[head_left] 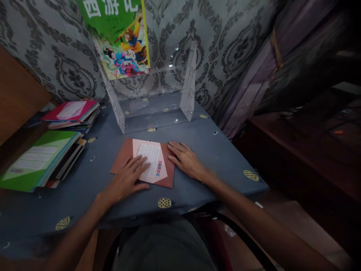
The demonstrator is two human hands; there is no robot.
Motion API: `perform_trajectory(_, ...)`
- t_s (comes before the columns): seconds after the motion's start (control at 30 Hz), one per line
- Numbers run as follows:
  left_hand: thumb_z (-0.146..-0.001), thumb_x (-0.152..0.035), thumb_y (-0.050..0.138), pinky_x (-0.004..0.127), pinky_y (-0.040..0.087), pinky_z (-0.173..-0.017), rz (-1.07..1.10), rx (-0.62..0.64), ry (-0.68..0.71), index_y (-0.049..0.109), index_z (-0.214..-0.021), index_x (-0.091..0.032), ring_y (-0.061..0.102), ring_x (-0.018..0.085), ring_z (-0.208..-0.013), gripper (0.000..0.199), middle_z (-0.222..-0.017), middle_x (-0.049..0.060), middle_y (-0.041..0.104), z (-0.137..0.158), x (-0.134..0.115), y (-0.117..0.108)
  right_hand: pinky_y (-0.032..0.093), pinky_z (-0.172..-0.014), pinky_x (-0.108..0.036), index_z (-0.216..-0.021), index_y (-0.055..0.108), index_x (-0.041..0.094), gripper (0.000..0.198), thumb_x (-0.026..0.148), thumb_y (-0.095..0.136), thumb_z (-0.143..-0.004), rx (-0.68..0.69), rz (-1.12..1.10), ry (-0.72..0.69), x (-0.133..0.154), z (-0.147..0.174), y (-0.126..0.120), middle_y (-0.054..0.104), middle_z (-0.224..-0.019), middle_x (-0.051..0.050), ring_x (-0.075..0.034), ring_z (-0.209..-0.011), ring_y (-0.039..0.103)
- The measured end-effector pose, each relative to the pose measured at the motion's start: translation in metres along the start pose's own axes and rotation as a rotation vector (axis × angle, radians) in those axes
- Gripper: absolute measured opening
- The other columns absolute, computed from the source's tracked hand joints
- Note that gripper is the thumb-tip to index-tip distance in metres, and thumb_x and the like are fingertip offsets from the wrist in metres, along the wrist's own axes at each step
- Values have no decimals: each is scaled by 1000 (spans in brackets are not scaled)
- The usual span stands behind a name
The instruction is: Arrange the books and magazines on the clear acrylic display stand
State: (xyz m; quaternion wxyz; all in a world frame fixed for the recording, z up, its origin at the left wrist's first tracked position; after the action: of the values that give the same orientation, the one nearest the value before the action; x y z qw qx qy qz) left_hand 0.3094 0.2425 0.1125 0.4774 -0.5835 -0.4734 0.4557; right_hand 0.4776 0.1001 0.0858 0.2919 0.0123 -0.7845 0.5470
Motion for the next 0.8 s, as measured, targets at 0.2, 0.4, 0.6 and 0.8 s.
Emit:
perform_trajectory(0.2,-100,-44,51,46,42,-115,-100,57,79,52,-144,-23,48,26,-142,48,-148,14,56,13,-10,2,30,-121,-58,-146,53,23,49,41,47,-100,-30,-27,-25,0,0,0,53,-151,-11,-29,-142,47)
perform_trajectory(0.4,-105,-27,36,40,48,-107,-231,70,158,59,-134,-17,57,27,-133,38,-138,18,63,13,-13,4,29,-121,-59,-140,60,20,50,48,46,-100,-35,-103,-1,1,3,-3,55,-149,-14,-30,-142,47)
perform_trajectory(0.6,-101,-26,33,24,48,-65,39,-189,-185,63,-95,-19,66,16,-71,32,-76,5,69,1,17,-27,33,-119,-56,-115,75,24,64,67,31,-99,-57,-446,63,-3,9,-18,66,-137,-10,-30,-135,55)
perform_trajectory(0.8,-97,-40,38,22,36,-58,473,-510,-423,51,-76,-21,46,11,-55,31,-60,-5,51,-1,28,-72,52,-100,-46,-102,75,24,53,69,74,-73,-172,-951,204,0,3,-29,78,-106,-6,-28,-105,71)
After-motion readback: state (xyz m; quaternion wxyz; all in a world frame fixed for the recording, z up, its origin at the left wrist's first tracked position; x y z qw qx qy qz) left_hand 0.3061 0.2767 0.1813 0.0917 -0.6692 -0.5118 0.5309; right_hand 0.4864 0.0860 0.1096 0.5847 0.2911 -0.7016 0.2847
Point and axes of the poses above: each hand's wrist, its own z-axis away from the middle knuckle, its own y-axis out of the palm, x = y × z, the point moved 7 cm from there along -z, towards the middle knuckle
